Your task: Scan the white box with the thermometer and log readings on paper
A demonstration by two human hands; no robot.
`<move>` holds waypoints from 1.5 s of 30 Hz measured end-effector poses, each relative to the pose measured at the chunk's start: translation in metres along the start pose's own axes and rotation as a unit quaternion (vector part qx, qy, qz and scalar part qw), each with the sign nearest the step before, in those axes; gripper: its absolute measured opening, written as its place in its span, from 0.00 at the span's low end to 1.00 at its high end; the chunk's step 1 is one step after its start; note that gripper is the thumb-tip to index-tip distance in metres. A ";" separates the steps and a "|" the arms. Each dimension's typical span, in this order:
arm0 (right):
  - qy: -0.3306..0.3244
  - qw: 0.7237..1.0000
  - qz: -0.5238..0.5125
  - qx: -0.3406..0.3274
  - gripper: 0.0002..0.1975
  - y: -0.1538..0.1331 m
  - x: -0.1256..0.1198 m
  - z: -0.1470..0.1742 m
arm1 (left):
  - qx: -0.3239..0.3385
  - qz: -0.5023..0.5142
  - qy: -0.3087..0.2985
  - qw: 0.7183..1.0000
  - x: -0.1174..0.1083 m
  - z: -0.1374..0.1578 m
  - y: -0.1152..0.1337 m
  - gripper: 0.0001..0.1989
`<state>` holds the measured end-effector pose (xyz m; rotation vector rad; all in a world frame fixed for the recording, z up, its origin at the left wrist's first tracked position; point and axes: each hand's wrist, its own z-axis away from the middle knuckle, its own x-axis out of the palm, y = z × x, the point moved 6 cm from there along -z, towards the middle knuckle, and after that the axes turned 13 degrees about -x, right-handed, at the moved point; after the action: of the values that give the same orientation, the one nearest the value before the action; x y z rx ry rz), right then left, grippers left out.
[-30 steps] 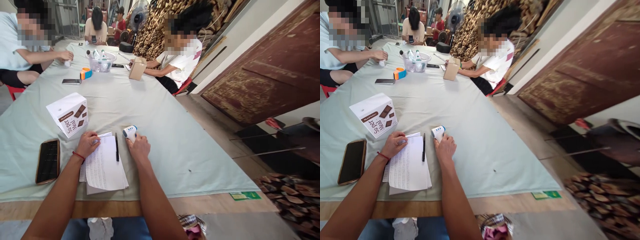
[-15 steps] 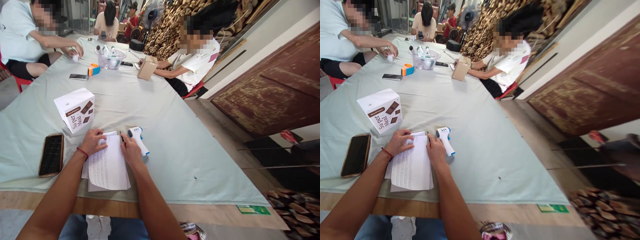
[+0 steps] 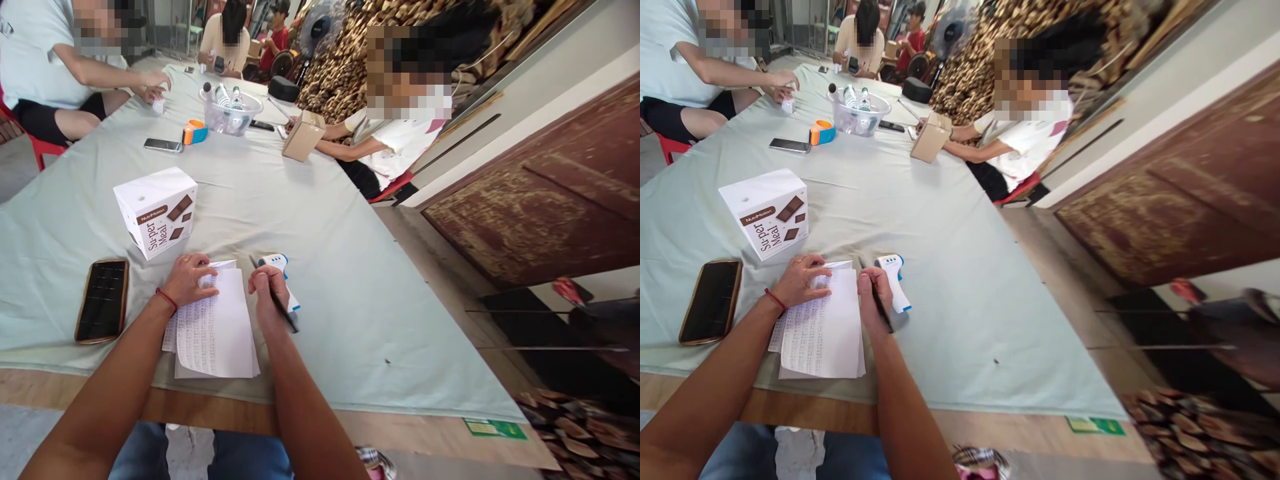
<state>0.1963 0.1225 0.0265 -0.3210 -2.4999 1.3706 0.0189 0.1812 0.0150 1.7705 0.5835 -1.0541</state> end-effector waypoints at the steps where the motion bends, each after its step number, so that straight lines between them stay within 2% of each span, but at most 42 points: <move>1: -0.003 1.000 -0.003 0.012 0.15 0.001 0.002 0.001 | -0.001 -0.001 -0.001 1.000 0.000 0.000 0.000 0.17; 3: -0.021 0.999 -0.011 0.048 0.19 0.004 0.008 0.004 | -0.001 -0.002 -0.001 1.000 0.001 0.000 0.001 0.17; 6: -0.050 0.995 0.021 0.088 0.15 0.010 0.018 0.009 | 0.002 -0.003 0.004 1.000 0.001 0.000 0.001 0.18; 9: -0.056 0.990 0.089 0.092 0.09 0.016 0.021 0.010 | 0.001 -0.002 0.003 1.000 0.002 0.000 0.000 0.18; 13: -0.047 0.985 0.123 0.108 0.09 0.026 0.020 0.009 | -0.006 -0.002 0.001 1.000 0.003 0.000 -0.001 0.19; 21: -0.071 0.981 0.166 0.073 0.08 0.023 0.023 0.007 | -0.001 0.002 0.008 1.000 0.003 0.001 -0.001 0.18; 45: -0.113 0.970 0.206 0.069 0.08 0.030 0.022 0.010 | -0.007 -0.002 0.002 1.000 0.002 0.001 0.001 0.17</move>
<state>0.1739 0.1378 -0.0016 -0.7261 -2.5959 1.8199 0.0202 0.1798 0.0132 1.7598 0.5965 -1.0479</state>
